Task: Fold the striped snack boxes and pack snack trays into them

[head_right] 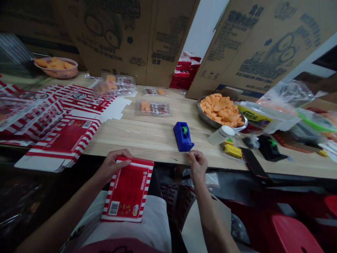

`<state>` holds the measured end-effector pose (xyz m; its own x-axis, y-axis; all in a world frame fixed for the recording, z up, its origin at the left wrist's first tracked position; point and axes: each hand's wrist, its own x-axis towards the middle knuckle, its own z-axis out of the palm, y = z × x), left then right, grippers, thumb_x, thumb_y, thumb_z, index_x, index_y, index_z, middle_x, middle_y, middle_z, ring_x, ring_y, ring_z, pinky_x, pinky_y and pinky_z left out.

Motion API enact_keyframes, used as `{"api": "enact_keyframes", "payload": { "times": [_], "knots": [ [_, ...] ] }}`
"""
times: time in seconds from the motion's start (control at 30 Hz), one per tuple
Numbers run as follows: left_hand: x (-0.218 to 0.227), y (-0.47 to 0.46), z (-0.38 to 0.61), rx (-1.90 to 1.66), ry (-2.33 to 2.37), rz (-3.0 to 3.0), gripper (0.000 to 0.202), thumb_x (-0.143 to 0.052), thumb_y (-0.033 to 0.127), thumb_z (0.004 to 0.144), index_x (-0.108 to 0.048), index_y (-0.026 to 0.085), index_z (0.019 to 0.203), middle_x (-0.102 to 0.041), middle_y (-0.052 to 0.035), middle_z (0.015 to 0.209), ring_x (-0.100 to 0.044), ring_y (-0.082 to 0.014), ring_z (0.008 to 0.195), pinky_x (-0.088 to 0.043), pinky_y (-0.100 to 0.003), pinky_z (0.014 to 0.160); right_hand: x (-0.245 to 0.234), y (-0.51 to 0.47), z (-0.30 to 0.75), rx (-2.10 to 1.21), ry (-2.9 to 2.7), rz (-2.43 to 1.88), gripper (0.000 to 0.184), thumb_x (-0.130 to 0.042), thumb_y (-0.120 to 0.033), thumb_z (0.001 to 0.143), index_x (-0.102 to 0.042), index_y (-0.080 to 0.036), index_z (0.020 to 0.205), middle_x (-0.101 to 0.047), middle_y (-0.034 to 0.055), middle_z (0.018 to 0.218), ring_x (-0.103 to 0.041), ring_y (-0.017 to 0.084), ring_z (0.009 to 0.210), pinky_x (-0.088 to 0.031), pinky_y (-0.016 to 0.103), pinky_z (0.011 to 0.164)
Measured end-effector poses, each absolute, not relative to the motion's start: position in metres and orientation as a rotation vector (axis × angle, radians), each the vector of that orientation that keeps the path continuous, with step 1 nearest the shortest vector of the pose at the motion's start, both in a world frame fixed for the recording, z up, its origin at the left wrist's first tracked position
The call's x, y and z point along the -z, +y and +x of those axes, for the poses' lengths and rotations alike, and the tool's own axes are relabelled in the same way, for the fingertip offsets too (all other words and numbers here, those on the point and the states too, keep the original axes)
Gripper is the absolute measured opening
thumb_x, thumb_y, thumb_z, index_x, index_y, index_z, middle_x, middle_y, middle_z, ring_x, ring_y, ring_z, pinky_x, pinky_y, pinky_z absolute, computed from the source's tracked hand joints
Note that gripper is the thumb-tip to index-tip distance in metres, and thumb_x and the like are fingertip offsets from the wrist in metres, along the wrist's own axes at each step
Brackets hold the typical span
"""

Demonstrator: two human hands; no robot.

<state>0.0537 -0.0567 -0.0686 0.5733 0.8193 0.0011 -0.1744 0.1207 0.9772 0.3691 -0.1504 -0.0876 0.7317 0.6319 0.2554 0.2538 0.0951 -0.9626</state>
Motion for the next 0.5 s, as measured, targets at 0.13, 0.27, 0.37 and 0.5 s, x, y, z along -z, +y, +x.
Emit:
{"api": "enact_keyframes", "payload": {
  "times": [0.13, 0.27, 0.37, 0.5],
  "knots": [
    [0.067, -0.056, 0.058, -0.757, 0.624, 1.263, 0.016, -0.070, 0.029, 0.070, -0.063, 0.015, 0.072, -0.057, -0.0001, 0.073, -0.053, -0.0132, 0.068, -0.040, -0.024, 0.063, 0.032, -0.136, 0.319, -0.809, -1.300, -1.508, 0.025, -0.060, -0.040, 0.079, -0.061, -0.018, 0.067, -0.057, 0.0013, 0.077, -0.054, 0.015, 0.073, -0.049, 0.029, 0.071],
    [0.063, -0.057, 0.066, -0.712, 0.591, 1.293, 0.018, -0.069, 0.031, 0.070, -0.063, 0.014, 0.071, -0.058, -0.0001, 0.070, -0.053, -0.0133, 0.066, -0.040, -0.024, 0.062, -0.023, -0.093, 0.275, -1.266, -2.202, -1.346, 0.020, -0.057, -0.030, 0.081, -0.063, -0.016, 0.068, -0.059, 0.0002, 0.070, -0.050, 0.013, 0.067, -0.041, 0.025, 0.067],
    [0.059, -0.059, 0.069, -0.718, 0.618, 1.322, 0.019, -0.069, 0.031, 0.069, -0.063, 0.014, 0.068, -0.058, -0.0002, 0.068, -0.052, -0.0136, 0.065, -0.040, -0.024, 0.063, -0.034, -0.069, 0.253, -1.201, -2.513, -1.299, 0.014, -0.063, -0.017, 0.072, -0.061, -0.017, 0.058, -0.055, -0.0029, 0.059, -0.044, 0.010, 0.057, -0.035, 0.023, 0.061],
    [0.059, -0.061, 0.065, -0.738, 0.656, 1.277, 0.020, -0.071, 0.031, 0.068, -0.061, 0.014, 0.067, -0.058, 0.0002, 0.067, -0.052, -0.0134, 0.065, -0.039, -0.024, 0.062, -0.032, -0.056, 0.239, -0.868, -2.659, -1.482, 0.023, -0.073, -0.016, 0.062, -0.055, -0.019, 0.048, -0.049, -0.0029, 0.049, -0.040, 0.011, 0.053, -0.032, 0.024, 0.058]
  ]
}}
